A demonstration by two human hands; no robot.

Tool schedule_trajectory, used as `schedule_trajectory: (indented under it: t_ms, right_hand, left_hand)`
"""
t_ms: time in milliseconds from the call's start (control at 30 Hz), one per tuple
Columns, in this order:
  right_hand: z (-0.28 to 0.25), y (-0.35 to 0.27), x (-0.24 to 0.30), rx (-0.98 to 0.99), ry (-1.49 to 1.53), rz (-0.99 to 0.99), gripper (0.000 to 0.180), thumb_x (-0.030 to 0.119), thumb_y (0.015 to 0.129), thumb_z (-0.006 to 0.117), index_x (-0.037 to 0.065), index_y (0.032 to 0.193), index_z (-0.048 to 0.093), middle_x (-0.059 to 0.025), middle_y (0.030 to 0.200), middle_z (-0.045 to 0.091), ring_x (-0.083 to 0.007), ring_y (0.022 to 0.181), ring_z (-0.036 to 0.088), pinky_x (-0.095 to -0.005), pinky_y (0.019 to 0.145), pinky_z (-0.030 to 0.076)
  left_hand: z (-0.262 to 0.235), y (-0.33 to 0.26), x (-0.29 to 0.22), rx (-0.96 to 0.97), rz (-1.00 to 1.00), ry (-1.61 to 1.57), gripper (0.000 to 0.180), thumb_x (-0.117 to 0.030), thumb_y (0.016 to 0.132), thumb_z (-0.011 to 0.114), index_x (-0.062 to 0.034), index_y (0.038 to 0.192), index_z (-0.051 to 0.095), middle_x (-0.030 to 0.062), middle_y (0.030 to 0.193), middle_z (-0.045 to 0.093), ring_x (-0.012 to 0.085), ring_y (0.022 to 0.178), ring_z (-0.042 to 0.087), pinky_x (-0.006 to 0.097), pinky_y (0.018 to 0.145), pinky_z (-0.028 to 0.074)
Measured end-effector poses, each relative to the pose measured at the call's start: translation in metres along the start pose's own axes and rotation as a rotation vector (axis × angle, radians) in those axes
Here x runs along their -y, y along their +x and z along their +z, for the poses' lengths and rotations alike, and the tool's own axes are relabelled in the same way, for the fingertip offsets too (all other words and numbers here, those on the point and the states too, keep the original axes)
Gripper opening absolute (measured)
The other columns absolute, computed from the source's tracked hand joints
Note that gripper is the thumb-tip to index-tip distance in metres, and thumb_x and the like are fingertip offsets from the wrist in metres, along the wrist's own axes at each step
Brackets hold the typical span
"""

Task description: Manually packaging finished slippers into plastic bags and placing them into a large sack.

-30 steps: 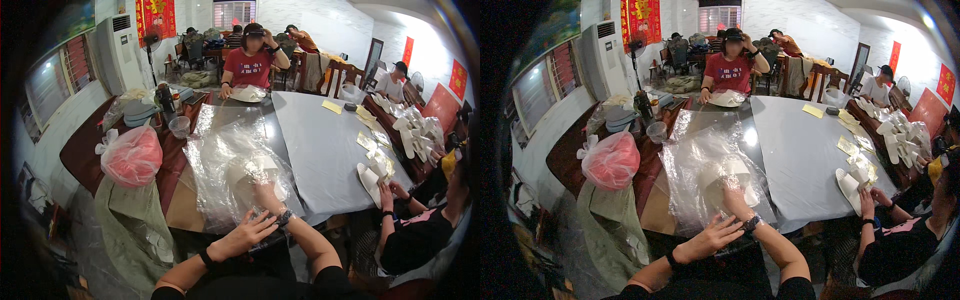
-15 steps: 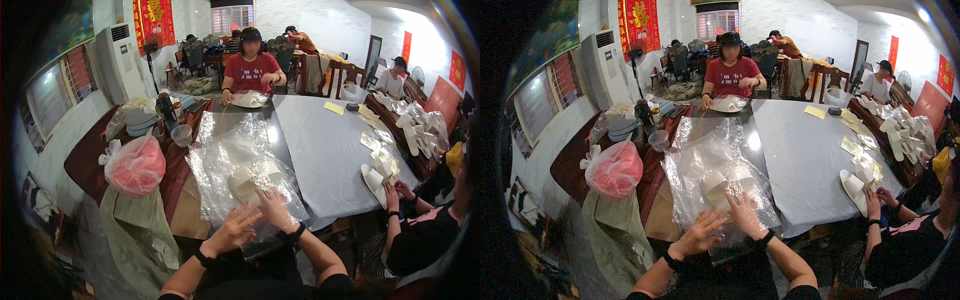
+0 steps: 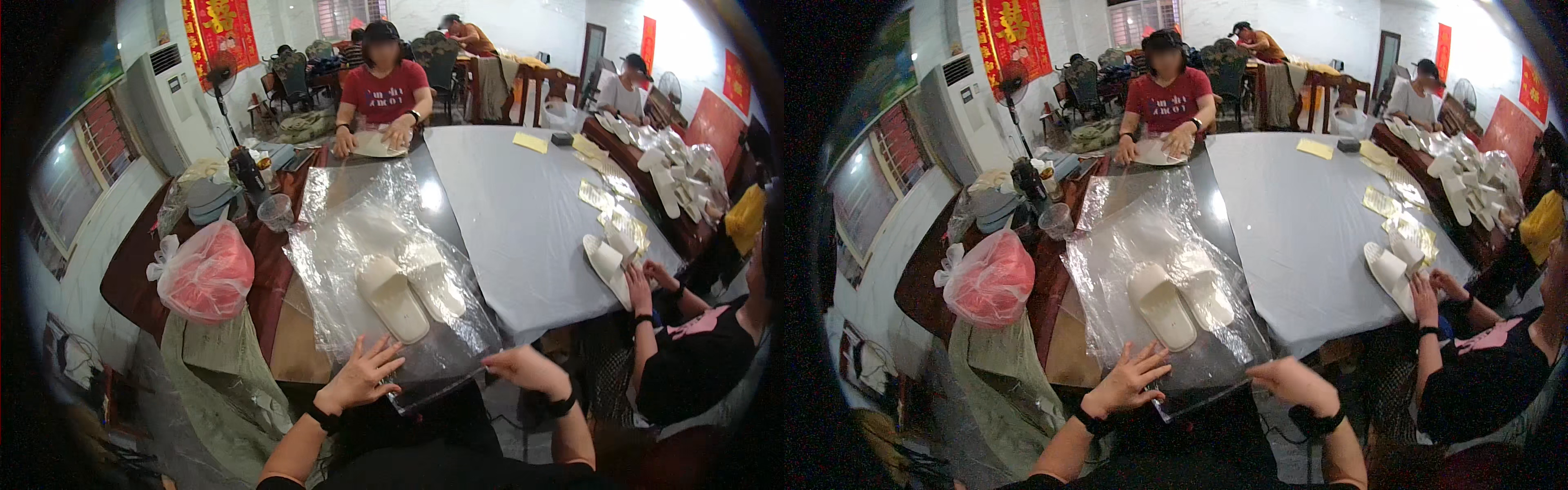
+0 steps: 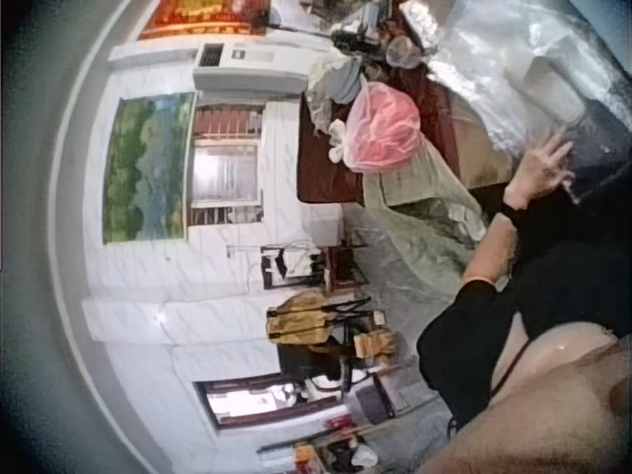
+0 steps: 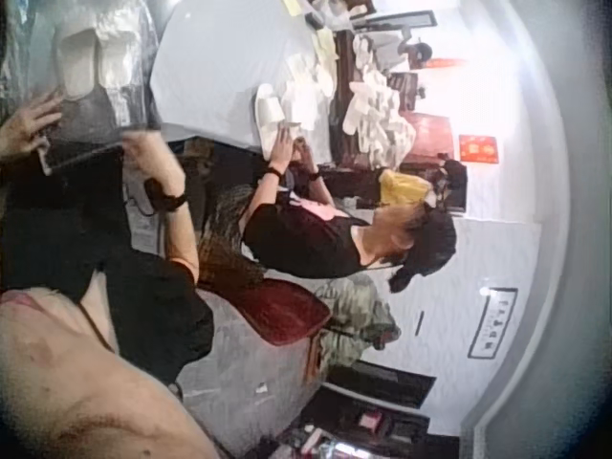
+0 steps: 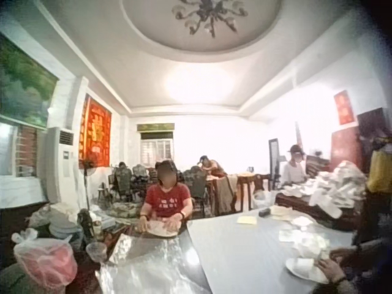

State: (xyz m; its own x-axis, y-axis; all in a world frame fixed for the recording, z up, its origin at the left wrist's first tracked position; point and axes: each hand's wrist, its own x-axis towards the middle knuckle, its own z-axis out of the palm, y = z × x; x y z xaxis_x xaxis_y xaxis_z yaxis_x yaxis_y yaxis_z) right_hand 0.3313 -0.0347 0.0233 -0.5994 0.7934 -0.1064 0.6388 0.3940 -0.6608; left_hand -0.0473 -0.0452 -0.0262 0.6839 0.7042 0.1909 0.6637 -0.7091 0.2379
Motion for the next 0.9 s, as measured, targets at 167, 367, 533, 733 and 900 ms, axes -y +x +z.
schedule_trajectory:
  t_ms: [167, 367, 533, 733, 900]
  right_hand:
    - [-0.034, 0.005, -0.002, -0.427, 0.044, -0.064, 0.047, -0.003, 0.089, 0.06, 0.01, 0.134, 0.062, -0.0174, 0.125, 0.068, -0.0306, 0.102, 0.07, -0.0386, 0.089, 0.055]
    - [-0.026, 0.041, -0.031, -0.401, -0.704, -0.224, 0.078, -0.007, 0.081, 0.058, 0.025, 0.151, 0.046, -0.0067, 0.162, 0.035, -0.0303, 0.141, 0.042, -0.0462, 0.108, 0.042]
    - [-0.013, 0.048, -0.044, -0.133, -0.739, -0.283, 0.068, 0.0, 0.084, 0.063, 0.026, 0.146, 0.052, 0.0043, 0.157, 0.044, -0.0263, 0.143, 0.041, -0.0463, 0.108, 0.039]
    - [-0.001, 0.035, -0.049, -0.072, -0.458, -0.247, 0.054, 0.014, 0.085, 0.073, 0.021, 0.138, 0.061, 0.0036, 0.151, 0.051, -0.0259, 0.143, 0.041, -0.0499, 0.109, 0.035]
    - [0.012, 0.043, -0.061, -0.192, -0.226, -0.355, 0.031, 0.017, 0.086, 0.074, 0.012, 0.116, 0.07, -0.004, 0.143, 0.056, -0.0257, 0.131, 0.051, -0.0443, 0.106, 0.039]
  left_hand:
    - [-0.021, -0.004, -0.01, 0.071, 0.034, -0.054, 0.076, -0.046, 0.082, 0.076, -0.0143, 0.147, 0.05, 0.0109, 0.16, 0.038, 0.0353, 0.152, 0.026, 0.067, 0.119, 0.016]
    - [-0.003, -0.009, -0.013, 0.2, -0.003, 0.287, 0.083, -0.027, 0.077, 0.08, -0.0201, 0.151, 0.045, 0.0078, 0.163, 0.033, 0.0341, 0.154, 0.021, 0.066, 0.12, 0.013]
    - [0.008, -0.017, -0.008, 0.041, -0.08, 0.026, 0.055, -0.016, 0.091, 0.067, -0.0186, 0.144, 0.054, 0.0045, 0.159, 0.041, 0.0278, 0.152, 0.029, 0.06, 0.122, 0.015]
    - [-0.004, -0.031, 0.01, 0.025, -0.122, -0.335, 0.039, -0.014, 0.095, 0.062, -0.0145, 0.135, 0.063, 0.007, 0.149, 0.054, 0.0278, 0.15, 0.034, 0.056, 0.123, 0.015]
    - [-0.004, -0.034, 0.009, -0.208, -0.204, -0.57, 0.03, -0.006, 0.093, 0.061, -0.0092, 0.122, 0.07, 0.0118, 0.133, 0.063, 0.0284, 0.134, 0.051, 0.05, 0.118, 0.026]
